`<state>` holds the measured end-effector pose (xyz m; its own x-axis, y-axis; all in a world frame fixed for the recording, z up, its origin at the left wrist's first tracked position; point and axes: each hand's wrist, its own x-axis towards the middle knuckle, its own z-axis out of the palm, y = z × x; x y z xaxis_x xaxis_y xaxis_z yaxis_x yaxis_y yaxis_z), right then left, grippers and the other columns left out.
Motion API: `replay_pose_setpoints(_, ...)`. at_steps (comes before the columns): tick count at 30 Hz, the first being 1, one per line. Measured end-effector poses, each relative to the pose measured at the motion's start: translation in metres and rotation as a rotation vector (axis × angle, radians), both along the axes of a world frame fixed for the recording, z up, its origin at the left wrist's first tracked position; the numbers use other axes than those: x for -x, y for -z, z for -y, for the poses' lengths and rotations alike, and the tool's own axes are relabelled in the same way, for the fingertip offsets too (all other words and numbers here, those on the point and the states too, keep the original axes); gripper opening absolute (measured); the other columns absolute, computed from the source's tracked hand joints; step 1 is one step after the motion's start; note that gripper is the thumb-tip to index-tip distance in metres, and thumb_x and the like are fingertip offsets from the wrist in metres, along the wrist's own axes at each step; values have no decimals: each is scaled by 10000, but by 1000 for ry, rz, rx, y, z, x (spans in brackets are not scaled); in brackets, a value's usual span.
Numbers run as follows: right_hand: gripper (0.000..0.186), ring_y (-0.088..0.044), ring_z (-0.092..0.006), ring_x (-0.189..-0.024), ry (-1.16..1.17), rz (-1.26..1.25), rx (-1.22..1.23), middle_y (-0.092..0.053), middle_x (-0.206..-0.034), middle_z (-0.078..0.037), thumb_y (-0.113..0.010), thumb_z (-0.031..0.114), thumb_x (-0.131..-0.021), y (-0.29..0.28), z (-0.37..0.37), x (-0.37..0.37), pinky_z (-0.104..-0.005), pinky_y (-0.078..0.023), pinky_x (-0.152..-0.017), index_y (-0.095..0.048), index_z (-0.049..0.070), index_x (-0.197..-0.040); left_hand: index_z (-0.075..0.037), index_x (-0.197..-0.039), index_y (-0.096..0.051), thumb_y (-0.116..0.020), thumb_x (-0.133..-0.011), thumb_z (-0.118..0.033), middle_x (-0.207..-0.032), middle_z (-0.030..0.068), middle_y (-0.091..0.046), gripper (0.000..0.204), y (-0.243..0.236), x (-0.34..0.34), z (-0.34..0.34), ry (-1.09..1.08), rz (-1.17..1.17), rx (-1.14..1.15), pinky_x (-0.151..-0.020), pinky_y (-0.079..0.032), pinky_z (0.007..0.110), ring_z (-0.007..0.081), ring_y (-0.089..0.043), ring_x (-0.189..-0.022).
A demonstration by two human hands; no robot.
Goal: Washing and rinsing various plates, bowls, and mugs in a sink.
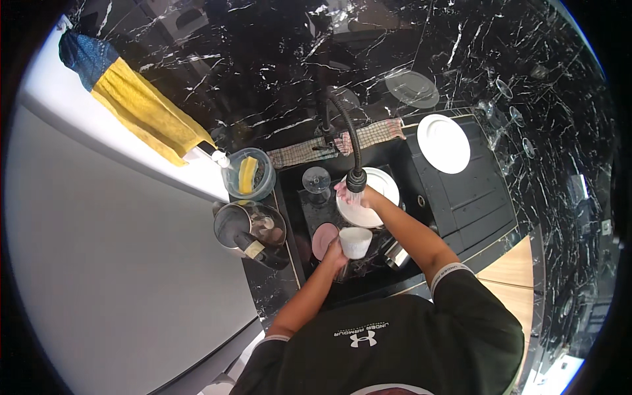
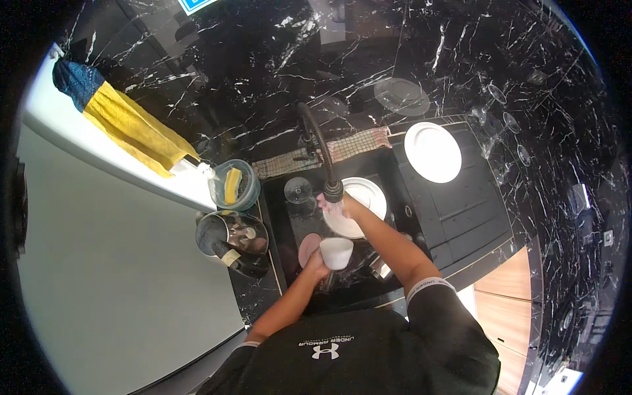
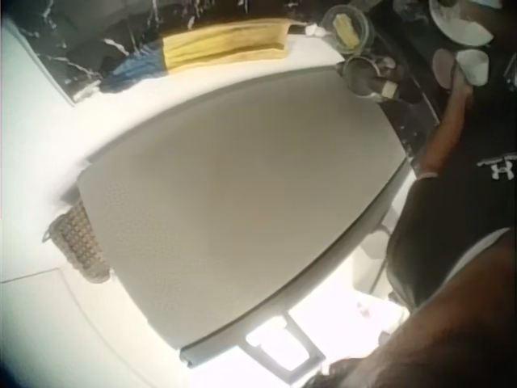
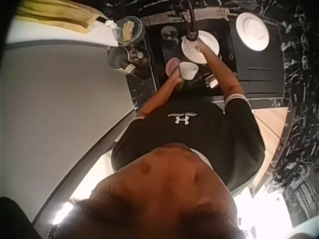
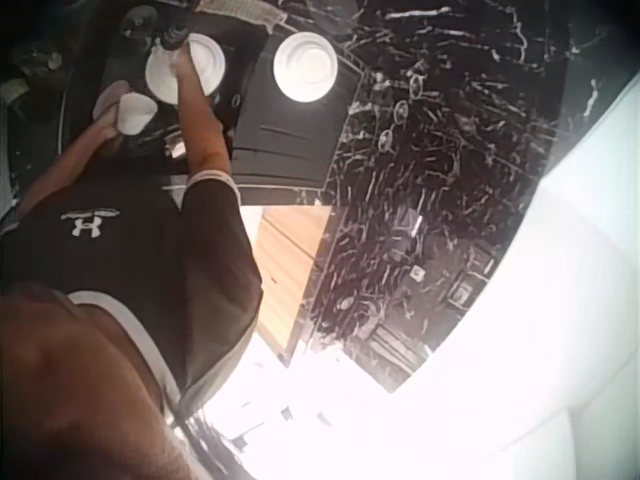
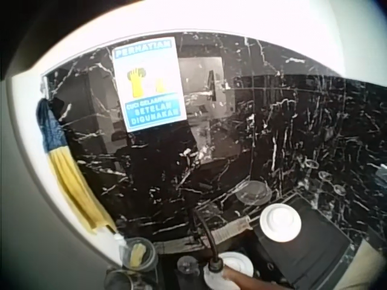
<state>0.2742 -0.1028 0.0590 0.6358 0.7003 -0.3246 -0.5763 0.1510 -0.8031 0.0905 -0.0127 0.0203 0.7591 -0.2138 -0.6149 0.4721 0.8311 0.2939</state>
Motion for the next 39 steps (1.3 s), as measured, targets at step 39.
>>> replay_pose_setpoints(39,236,-561,-331,-744,130,1129,691,-582,-791,-190,-635,250,-618,38,4,17,-359,-447,-684,-568,70,-756,-55,-1213,-310,-520,-805,-317,-1134,121,-451,528,-36,-101,9,-499,173,-476,-846,-403,367,247,-477,-1010)
